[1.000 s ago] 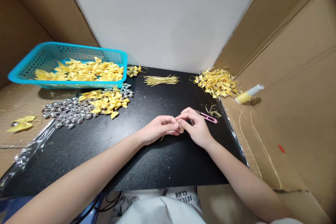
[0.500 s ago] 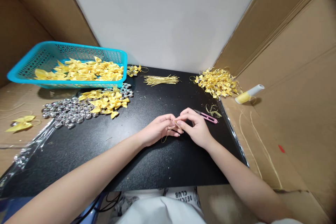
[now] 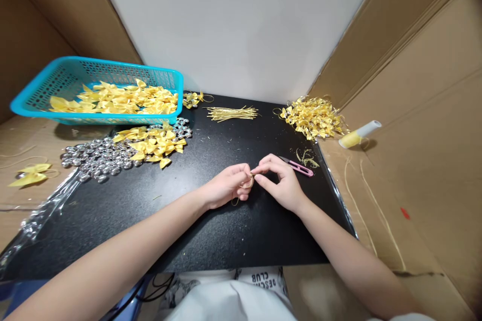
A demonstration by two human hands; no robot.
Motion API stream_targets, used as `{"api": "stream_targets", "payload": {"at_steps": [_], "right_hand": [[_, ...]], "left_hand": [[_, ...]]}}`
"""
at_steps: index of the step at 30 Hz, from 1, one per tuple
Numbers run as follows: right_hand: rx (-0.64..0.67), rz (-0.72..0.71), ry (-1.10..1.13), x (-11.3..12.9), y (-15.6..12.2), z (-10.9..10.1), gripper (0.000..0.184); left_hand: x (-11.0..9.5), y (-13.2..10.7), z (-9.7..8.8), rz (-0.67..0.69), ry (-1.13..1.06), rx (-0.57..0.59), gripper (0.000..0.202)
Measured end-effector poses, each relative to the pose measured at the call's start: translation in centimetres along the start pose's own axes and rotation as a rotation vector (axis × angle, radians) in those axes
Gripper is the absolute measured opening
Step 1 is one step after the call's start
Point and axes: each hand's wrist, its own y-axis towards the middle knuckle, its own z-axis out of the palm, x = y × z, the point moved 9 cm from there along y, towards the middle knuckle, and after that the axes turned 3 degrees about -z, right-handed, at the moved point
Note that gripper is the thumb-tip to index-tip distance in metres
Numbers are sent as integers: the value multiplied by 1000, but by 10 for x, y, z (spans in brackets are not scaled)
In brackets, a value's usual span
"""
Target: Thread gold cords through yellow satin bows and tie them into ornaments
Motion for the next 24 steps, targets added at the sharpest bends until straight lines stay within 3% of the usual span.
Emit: {"api": "stream_targets", "payload": {"at_steps": [8,13,20,24], "right_hand": [[-67,70,53,-9,2,-10,17],[-13,59,-4,-7,2,-5,10],[-3,-68,-134,10,1,-3,7],[70,26,-58,0,2,1,5]], "left_hand": [[-2,0,-1,23,146,-13,16],[-5,-1,-1,64,260,-39,17],[-9,-1,-6,128,431,-60,23],[-7,0,-7,120,468,-57,27]]}}
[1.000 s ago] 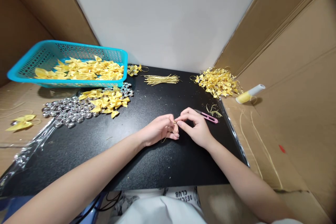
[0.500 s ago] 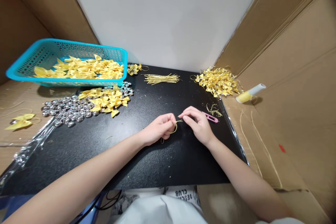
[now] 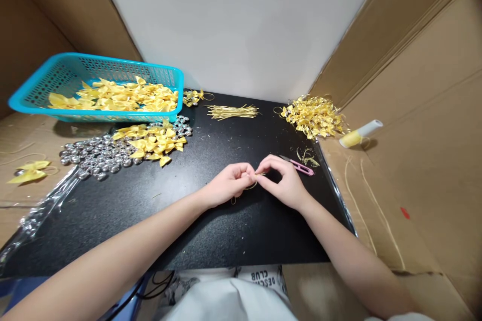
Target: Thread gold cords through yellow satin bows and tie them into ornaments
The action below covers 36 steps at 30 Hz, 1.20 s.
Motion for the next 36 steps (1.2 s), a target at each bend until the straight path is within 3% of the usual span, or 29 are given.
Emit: {"api": "stream_targets", "payload": {"at_steps": [7,14,29,36], "right_hand": [[221,232,244,-23,-3,18,15],[216,290,291,-27,-5,21,18],[259,344,351,-29,-7,26,20],[199,322,336,-29,-4,21,14]], "left_hand": [[-7,-2,0,43,69,-38,28],[-17,-6,-3,129,145,-99,25],[-16,-6,-4,135,166,-97,21],[-14,-6,-4,129,153,-97,19]]}}
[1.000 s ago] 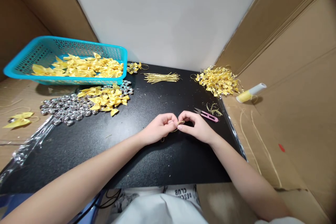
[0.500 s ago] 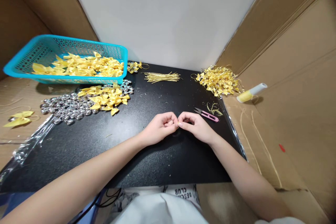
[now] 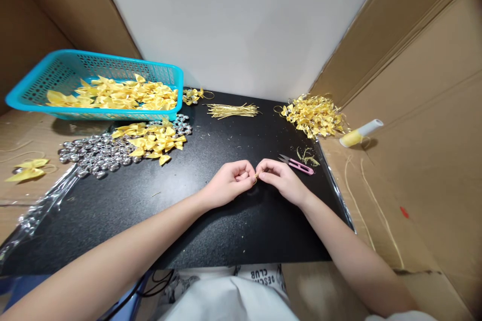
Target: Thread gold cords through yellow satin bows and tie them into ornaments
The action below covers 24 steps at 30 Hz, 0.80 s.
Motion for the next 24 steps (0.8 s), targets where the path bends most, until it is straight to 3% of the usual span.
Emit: {"api": "stream_targets", "payload": {"at_steps": [8,16,24], "right_hand": [[4,-8,-109,0,-1,0,19],[42,36,37,-3,1,3,38],[29,62,99,-4,0,1,42]], "left_hand": [[0,0,-1,-12,24,-11,25],[-4,-1,0,-1,32,13,25],[0,0,5,-36,-3,89,35]]}}
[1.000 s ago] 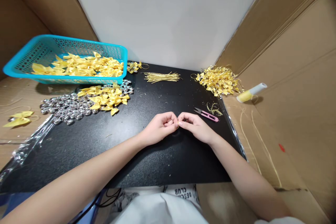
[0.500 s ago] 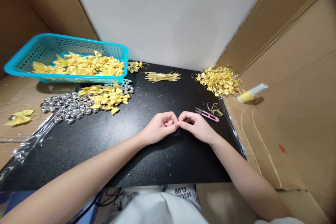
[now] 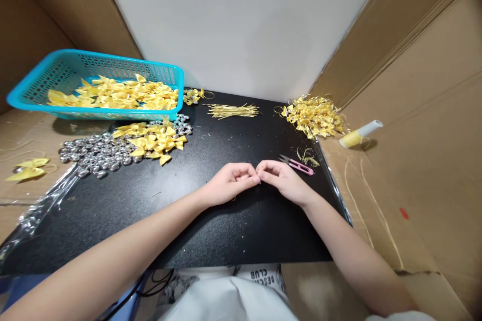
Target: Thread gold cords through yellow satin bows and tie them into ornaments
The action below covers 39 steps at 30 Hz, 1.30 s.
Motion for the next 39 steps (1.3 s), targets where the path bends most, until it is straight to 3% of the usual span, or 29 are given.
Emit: {"api": "stream_targets", "payload": {"at_steps": [15,19,23,26,30,39], "right_hand": [[115,80,299,-8,-2,7,39],[43,54,410,-1,-3,-3,35],[-110,-30,281,2,-2,-18,38],[-140,-157,52,10,-4,-18,45],[-205,-256,-159,19,-9,-14,35],[-266,-165,-52,9,-9,-16,30]], "left_hand": [[-6,-1,-1,20,-15,23,39],[-6,-2,-4,15,-9,6,38],[-8,-3,-6,27,0,-11,37],[-9,-3,-6,30,14,-14,39],[-10,-4,-5,55,44,-6,39],[-8,-3,-6,83,170,-34,36]]}}
